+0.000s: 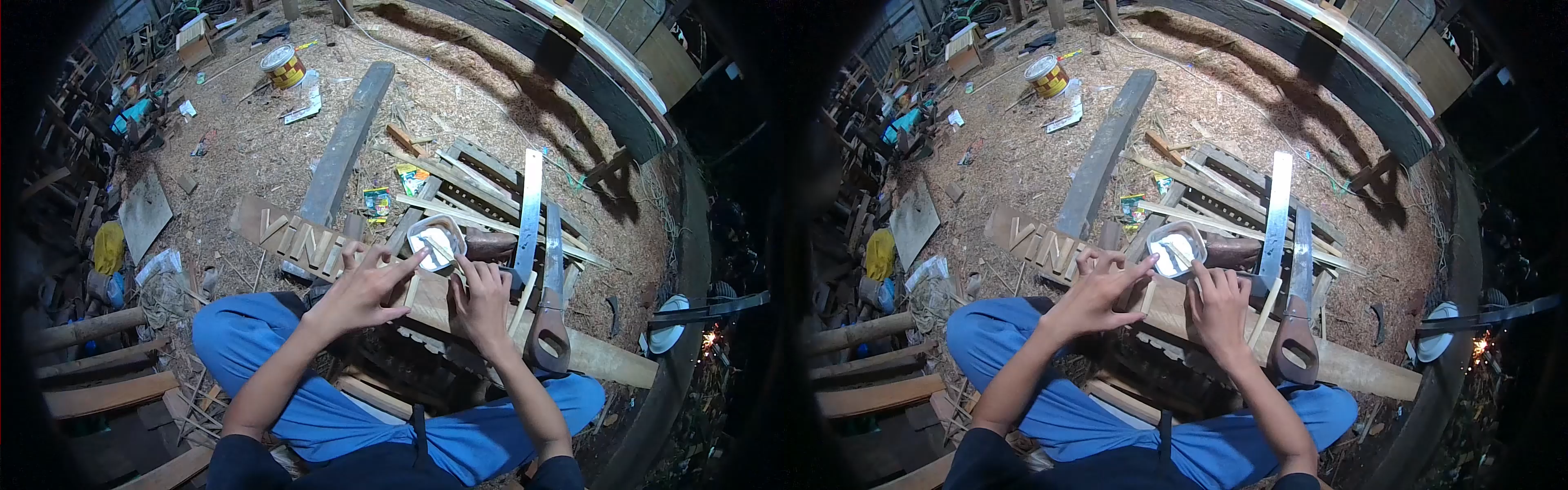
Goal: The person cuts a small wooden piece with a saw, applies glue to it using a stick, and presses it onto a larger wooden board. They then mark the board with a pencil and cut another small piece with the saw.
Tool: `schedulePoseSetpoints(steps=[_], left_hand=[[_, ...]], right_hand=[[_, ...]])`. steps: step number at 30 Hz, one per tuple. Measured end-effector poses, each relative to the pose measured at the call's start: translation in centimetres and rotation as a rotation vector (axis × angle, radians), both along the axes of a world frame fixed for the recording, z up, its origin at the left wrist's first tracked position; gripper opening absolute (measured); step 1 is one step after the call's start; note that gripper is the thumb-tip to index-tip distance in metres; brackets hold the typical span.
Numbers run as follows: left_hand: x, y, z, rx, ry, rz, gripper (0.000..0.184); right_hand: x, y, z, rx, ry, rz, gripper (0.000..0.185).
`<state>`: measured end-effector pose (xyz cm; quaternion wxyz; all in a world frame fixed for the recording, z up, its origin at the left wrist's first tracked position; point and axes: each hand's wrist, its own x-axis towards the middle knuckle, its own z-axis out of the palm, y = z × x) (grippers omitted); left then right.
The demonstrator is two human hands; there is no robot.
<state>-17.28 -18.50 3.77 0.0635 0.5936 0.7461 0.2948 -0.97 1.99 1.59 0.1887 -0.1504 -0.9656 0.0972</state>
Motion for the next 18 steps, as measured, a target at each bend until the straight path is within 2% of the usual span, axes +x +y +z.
schedulePoseSetpoints(steps=[5, 7, 9, 11, 12, 13, 17, 18], left_hand=[[0.1, 0.2, -1.6, -0.06, 0.002, -0.034, 0.098], [0.0, 0.3, -1.7, -0.056, -0.096, -0.073, 0.096], [0.1, 0.2, -1.1, -0.05, -0.047, -0.064, 0.095], [0.2, 0.1, -0.4, -0.042, 0.002, -0.05, 0.094], [0.1, 0.0, -0.4, -0.027, 0.025, -0.036, 0.094], [0.2, 0.0, -0.3, -0.012, 0.048, -0.024, 0.093], [0.1, -0.1, -0.1, 0.023, 0.099, -0.019, 0.094], [0.0, -0.2, 0.1, 0.025, 0.092, -0.014, 0.093]], right_hand=[[-0.4, 0.2, -0.9, -0.075, 0.022, -0.014, 0.039], [-0.1, 0.1, -0.5, -0.088, -0.015, -0.015, 0.042], [0.3, -0.4, 0.5, -0.104, -0.051, -0.018, 0.045], [1.0, -1.4, 1.9, 0.124, -0.046, 0.007, 0.054], [2.0, -1.4, 1.3, 0.107, -0.181, 0.035, 0.061], [2.7, -1.5, 1.0, 0.107, -0.183, 0.036, 0.061], [5.1, -2.3, 0.6, 0.145, -0.279, 0.222, 0.068], [5.3, -2.7, 1.0, 0.077, -0.275, 0.334, 0.068]])
